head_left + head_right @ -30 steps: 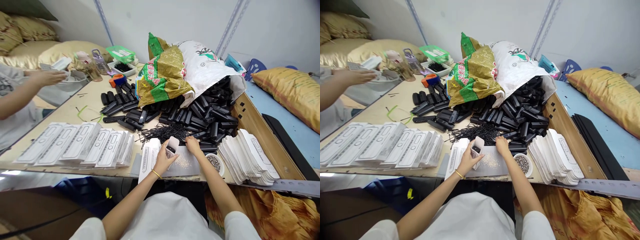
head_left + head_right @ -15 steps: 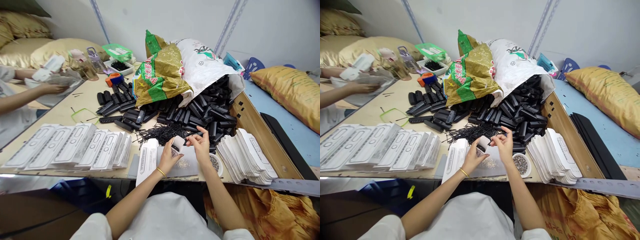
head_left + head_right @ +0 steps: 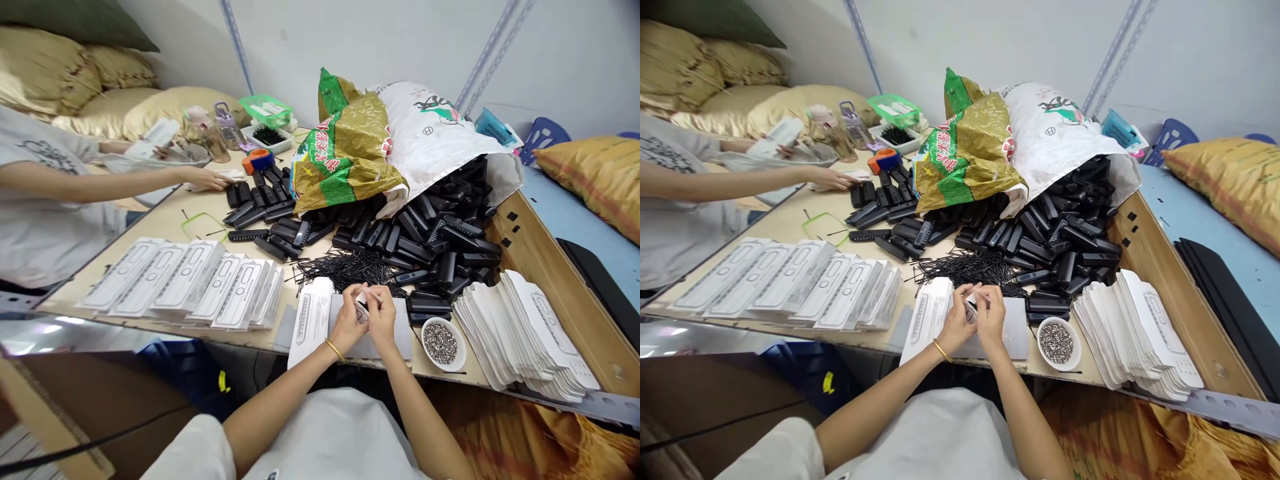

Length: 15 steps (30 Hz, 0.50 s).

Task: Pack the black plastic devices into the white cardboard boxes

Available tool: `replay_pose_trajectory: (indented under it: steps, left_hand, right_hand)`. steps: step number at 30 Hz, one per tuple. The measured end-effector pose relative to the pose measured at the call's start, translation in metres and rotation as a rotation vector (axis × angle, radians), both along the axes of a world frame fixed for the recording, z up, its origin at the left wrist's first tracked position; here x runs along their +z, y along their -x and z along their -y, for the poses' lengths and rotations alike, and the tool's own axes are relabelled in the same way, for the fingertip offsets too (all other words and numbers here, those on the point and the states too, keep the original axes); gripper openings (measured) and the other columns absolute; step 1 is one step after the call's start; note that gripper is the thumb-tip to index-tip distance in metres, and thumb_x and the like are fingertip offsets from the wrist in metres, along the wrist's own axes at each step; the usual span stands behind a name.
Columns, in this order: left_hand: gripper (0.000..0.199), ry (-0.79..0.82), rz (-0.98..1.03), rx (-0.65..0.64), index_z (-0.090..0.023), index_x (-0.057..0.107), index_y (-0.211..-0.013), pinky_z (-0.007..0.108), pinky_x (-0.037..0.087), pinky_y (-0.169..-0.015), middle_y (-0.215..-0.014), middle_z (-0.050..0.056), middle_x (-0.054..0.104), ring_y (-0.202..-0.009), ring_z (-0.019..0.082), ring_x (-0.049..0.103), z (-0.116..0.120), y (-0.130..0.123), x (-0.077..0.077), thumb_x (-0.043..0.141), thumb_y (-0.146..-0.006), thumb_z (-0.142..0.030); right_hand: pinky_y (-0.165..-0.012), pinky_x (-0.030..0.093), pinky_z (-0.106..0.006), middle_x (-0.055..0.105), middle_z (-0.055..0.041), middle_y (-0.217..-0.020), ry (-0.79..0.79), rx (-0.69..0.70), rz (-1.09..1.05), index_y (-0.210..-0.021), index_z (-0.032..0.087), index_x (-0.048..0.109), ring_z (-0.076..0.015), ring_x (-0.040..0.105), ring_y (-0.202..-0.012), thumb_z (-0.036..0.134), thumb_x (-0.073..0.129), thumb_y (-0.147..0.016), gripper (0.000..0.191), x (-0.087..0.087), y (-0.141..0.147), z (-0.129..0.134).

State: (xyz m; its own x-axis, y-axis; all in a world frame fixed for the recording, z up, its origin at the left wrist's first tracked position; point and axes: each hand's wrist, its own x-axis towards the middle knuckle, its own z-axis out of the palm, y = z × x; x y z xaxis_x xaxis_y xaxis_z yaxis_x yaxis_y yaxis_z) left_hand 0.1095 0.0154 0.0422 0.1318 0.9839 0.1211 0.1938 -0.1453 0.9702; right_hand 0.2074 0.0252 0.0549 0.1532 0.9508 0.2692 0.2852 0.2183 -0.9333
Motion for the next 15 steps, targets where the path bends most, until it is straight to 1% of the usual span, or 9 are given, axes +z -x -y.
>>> replay_pose_trajectory:
  steps: [2, 3, 6, 8, 9, 11, 13, 15]
  left_hand:
    - [0.067, 0.018, 0.025, -0.030, -0.018, 0.022, -0.133, 0.041, 0.043, -0.100, -0.138, 0.019, 0.045, -0.121, 0.022, 0.052, -0.001, 0.002, 0.002, 0.057, -0.077, -0.017]
    - [0.068, 0.027, 0.025, -0.049, -0.019, 0.022, -0.135, 0.041, 0.042, -0.100, -0.138, 0.018, 0.045, -0.122, 0.022, 0.052, -0.001, 0.003, 0.003, 0.057, -0.077, -0.016]
    - [0.065, 0.062, -0.021, -0.062, -0.019, 0.031, -0.132, 0.041, 0.044, -0.098, -0.134, 0.015, 0.050, -0.116, 0.023, 0.056, -0.002, 0.005, 0.004, 0.060, -0.074, -0.017]
    - [0.062, 0.076, -0.059, -0.052, -0.018, 0.034, -0.130, 0.042, 0.045, -0.096, -0.131, 0.014, 0.052, -0.113, 0.024, 0.057, -0.003, 0.005, 0.004, 0.059, -0.074, -0.019]
    - [0.060, 0.075, -0.066, -0.049, -0.017, 0.034, -0.130, 0.042, 0.045, -0.096, -0.131, 0.014, 0.052, -0.113, 0.024, 0.057, -0.002, 0.006, 0.003, 0.058, -0.075, -0.020]
    - [0.057, 0.050, -0.062, -0.058, -0.017, 0.033, -0.131, 0.041, 0.045, -0.097, -0.131, 0.015, 0.051, -0.115, 0.023, 0.055, -0.001, 0.006, -0.001, 0.054, -0.078, -0.020]
    - [0.057, 0.007, -0.066, -0.052, -0.017, 0.030, -0.133, 0.042, 0.043, -0.099, -0.134, 0.015, 0.048, -0.119, 0.023, 0.052, 0.001, 0.006, -0.006, 0.051, -0.079, -0.019]
    - [0.060, -0.023, -0.100, -0.029, -0.016, 0.027, -0.134, 0.043, 0.041, -0.102, -0.137, 0.017, 0.043, -0.124, 0.024, 0.048, 0.004, 0.004, -0.012, 0.051, -0.080, -0.021]
  right_hand:
    - [-0.078, 0.047, -0.036, 0.057, -0.0056, -0.090, -0.099, 0.020, 0.112, -0.084, 0.022, 0.061, -0.0204, 0.056, -0.087, 0.034, 0.055, -0.083, 0.013, 0.002, 0.004, 0.008]
    - [-0.080, 0.047, -0.037, 0.058, -0.0063, -0.093, -0.124, 0.041, 0.136, -0.086, 0.022, 0.062, -0.0210, 0.056, -0.090, 0.033, 0.056, -0.083, 0.013, 0.003, 0.005, 0.011]
    - [-0.080, 0.049, -0.036, 0.061, -0.0058, -0.092, -0.097, 0.029, 0.081, -0.093, 0.022, 0.061, -0.0197, 0.058, -0.089, 0.030, 0.052, -0.086, 0.013, 0.007, 0.002, 0.014]
    - [-0.080, 0.050, -0.037, 0.063, -0.0055, -0.090, -0.106, 0.003, 0.063, -0.093, 0.022, 0.061, -0.0192, 0.060, -0.088, 0.028, 0.048, -0.089, 0.015, 0.005, 0.000, 0.013]
    - [-0.081, 0.050, -0.038, 0.064, -0.0059, -0.092, -0.136, 0.003, 0.088, -0.093, 0.023, 0.062, -0.0197, 0.060, -0.090, 0.027, 0.047, -0.090, 0.016, 0.002, 0.000, 0.014]
    - [-0.086, 0.048, -0.043, 0.066, -0.0076, -0.101, -0.228, 0.029, 0.186, -0.097, 0.025, 0.064, -0.0220, 0.059, -0.098, 0.026, 0.046, -0.089, 0.020, -0.006, -0.002, 0.017]
    - [-0.091, 0.046, -0.047, 0.064, -0.0086, -0.113, -0.296, 0.060, 0.283, -0.109, 0.026, 0.062, -0.0240, 0.057, -0.107, 0.026, 0.044, -0.089, 0.027, -0.016, -0.002, 0.023]
    - [-0.094, 0.045, -0.049, 0.060, -0.0092, -0.123, -0.315, 0.081, 0.337, -0.120, 0.027, 0.057, -0.0245, 0.054, -0.114, 0.025, 0.043, -0.090, 0.033, -0.023, -0.003, 0.028]
